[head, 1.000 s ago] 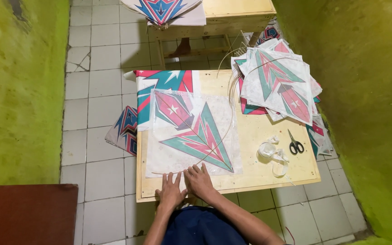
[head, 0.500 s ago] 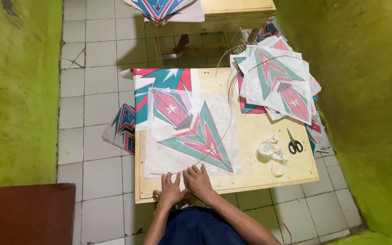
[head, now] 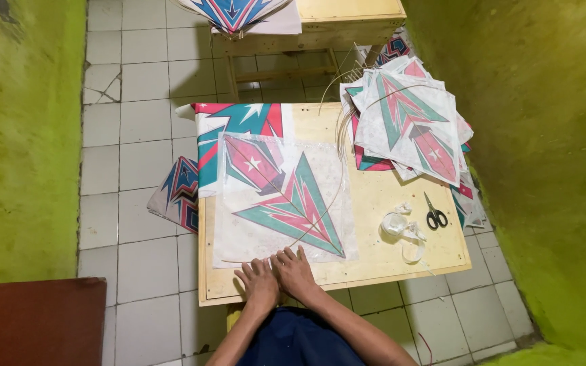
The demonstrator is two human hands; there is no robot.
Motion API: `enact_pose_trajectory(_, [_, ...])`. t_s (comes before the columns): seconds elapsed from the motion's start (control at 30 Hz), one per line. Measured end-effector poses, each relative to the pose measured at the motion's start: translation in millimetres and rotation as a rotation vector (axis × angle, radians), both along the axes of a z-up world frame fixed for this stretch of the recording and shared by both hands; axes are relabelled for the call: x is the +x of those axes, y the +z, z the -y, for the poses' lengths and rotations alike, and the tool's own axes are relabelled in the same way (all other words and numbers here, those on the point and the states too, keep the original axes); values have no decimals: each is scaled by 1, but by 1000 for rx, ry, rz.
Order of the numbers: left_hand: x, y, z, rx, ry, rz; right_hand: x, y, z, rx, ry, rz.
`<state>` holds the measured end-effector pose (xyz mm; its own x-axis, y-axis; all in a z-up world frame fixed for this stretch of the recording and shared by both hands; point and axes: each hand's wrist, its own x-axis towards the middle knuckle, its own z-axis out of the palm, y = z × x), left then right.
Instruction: Securing the paper covering to the bamboo frame of a kite by pressing along the edges with hands.
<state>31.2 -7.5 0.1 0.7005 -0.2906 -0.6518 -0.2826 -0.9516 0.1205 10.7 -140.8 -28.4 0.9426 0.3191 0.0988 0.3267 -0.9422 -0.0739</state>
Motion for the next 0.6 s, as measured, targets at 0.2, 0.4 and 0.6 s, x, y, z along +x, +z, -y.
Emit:
enact_pose_trajectory(0.2, [-7,-40,5,66,-161,224,-1,-3,1,-14,-4,-36])
enact_pose_trajectory(0.4, [-12,-53,12,223,-243,279,-1,0,-1,4,-3,40])
enact_pose_trajectory(0.6, [-10,-46,16,256,-273,222,-3,-6,1,32,-6,27])
